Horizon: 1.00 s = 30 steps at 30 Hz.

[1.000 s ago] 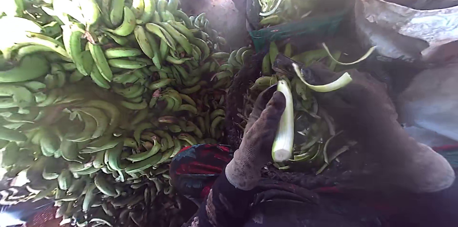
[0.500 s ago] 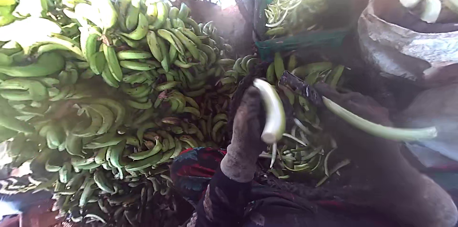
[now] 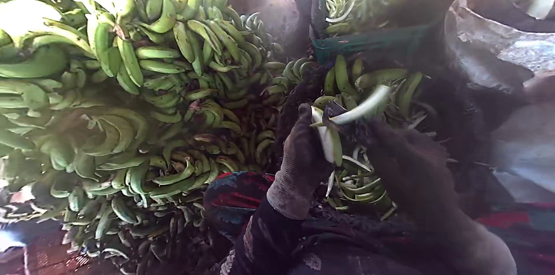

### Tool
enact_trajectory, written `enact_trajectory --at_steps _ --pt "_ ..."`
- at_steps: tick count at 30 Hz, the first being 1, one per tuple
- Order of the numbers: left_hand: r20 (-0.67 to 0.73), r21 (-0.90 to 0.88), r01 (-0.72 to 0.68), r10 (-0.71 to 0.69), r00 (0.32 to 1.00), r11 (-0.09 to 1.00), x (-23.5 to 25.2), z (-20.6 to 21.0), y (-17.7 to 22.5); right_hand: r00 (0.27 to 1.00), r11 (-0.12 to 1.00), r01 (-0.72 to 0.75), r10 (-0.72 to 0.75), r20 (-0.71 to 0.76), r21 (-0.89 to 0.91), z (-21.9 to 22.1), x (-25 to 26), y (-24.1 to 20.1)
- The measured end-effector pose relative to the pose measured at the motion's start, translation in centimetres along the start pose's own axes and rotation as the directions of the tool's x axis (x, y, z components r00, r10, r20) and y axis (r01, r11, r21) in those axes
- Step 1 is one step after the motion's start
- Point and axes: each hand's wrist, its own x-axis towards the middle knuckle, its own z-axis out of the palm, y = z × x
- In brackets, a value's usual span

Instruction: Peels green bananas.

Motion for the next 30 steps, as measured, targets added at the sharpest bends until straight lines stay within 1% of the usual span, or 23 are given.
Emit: enact_trajectory --at_steps 2,3,4,5,6,7,8,9,10,11,13,15,17,19,21,22,23,24,25,26,28,29,30 --pt "-0.013 -0.171 -0.004 0.002 1.000 0.985 -0.1 0.9 1.1 0.988 0.996 0.087 -0.084 -0.127 0.016 0.3 -1.7 -0.7" --pt "-0.046 -0.182 -0.024 0.016 0.999 0.983 -0.2 1.6 1.1 0.983 0.995 0.102 -0.102 -0.150 -0.007 0.3 -2.1 -0.7" --pt "-0.062 -0.073 -0.091 0.086 0.994 0.993 -0.2 2.0 0.6 0.981 0.995 0.099 -0.103 -0.167 -0.028 0.4 -2.0 -0.5" --pt "-0.023 0.149 -0.187 0.192 0.981 0.971 -0.2 1.7 -0.4 0.983 0.995 0.087 -0.094 -0.155 -0.052 0.4 -1.4 0.0" --pt "0.081 0.356 -0.286 0.276 0.958 0.889 0.0 1.0 -1.7 0.991 0.996 0.059 -0.067 -0.116 -0.070 0.3 -0.5 0.7" --pt "0.181 0.539 -0.372 0.327 0.927 0.755 0.1 0.5 -2.7 0.999 0.996 0.018 -0.022 -0.040 -0.089 0.1 0.5 1.5" --pt "0.223 0.643 -0.381 0.312 0.923 0.664 0.0 0.1 -3.5 0.996 0.994 -0.048 0.055 0.067 -0.100 -0.1 1.2 2.3" --pt "0.226 0.683 -0.353 0.275 0.934 0.639 0.0 -0.2 -3.9 0.977 0.986 -0.121 0.139 0.160 -0.116 -0.4 1.7 2.8" --pt "0.202 0.665 -0.322 0.253 0.946 0.674 0.2 -0.6 -3.9 0.957 0.976 -0.177 0.200 0.212 -0.124 -0.5 1.8 2.9" --pt "0.132 0.563 -0.260 0.225 0.965 0.785 0.6 -0.8 -3.6 0.954 0.976 -0.185 0.207 0.216 -0.119 -0.5 1.7 2.6" --pt "-0.073 0.300 -0.102 0.129 0.989 0.949 0.9 -0.6 -2.4 0.987 0.995 -0.082 0.088 0.132 -0.055 0.0 0.5 1.7" --pt "-0.210 0.141 -0.026 0.055 0.976 0.990 1.1 0.0 -0.8 0.998 0.999 0.048 -0.049 0.032 0.014 0.3 -0.8 0.9" --pt "-0.217 0.027 -0.008 0.014 0.976 1.000 0.9 0.5 0.3 0.991 0.992 0.122 -0.120 -0.054 0.019 0.5 -1.9 0.4" --pt "-0.229 0.082 -0.038 0.056 0.972 0.996 0.7 1.0 0.5 0.982 0.989 0.144 -0.146 -0.122 -0.022 0.8 -2.3 0.3" --pt "-0.073 0.333 -0.160 0.195 0.978 0.929 0.8 0.5 -0.5 0.985 0.992 0.124 -0.127 -0.119 -0.030 1.0 -1.4 0.7" --pt "0.055 0.500 -0.264 0.274 0.960 0.825 1.0 -0.1 -1.3 0.992 0.995 0.097 -0.099 -0.081 -0.025 0.9 -0.7 1.2" --pt "0.183 0.617 -0.342 0.293 0.938 0.709 1.0 -0.8 -2.1 0.999 0.998 0.052 -0.052 -0.014 -0.024 0.7 0.1 1.8" --pt "0.250 0.660 -0.360 0.260 0.933 0.659 0.9 -1.3 -2.7 0.994 0.999 -0.027 0.032 0.107 -0.042 0.3 0.7 2.5" --pt "0.262 0.659 -0.337 0.214 0.941 0.673 0.7 -1.9 -3.3 0.947 0.988 -0.134 0.152 0.283 -0.080 -0.4 1.0 3.1" --pt "0.247 0.611 -0.299 0.182 0.952 0.733 0.4 -2.5 -3.7 0.835 0.957 -0.259 0.290 0.467 -0.132 -0.9 1.0 3.6" --pt "0.128 0.330 -0.192 0.157 0.979 0.924 0.6 -3.3 -3.4 0.612 0.896 -0.380 0.431 0.664 -0.230 -1.0 0.6 3.4" --pt "0.077 0.184 -0.139 0.127 0.989 0.973 0.8 -3.6 -2.9 0.620 0.901 -0.384 0.414 0.666 -0.203 -1.0 0.1 2.7" --pt "0.012 0.107 -0.093 0.093 0.996 0.990 1.0 -3.6 -2.4 0.723 0.933 -0.337 0.344 0.599 -0.128 -0.9 -0.6 2.1"
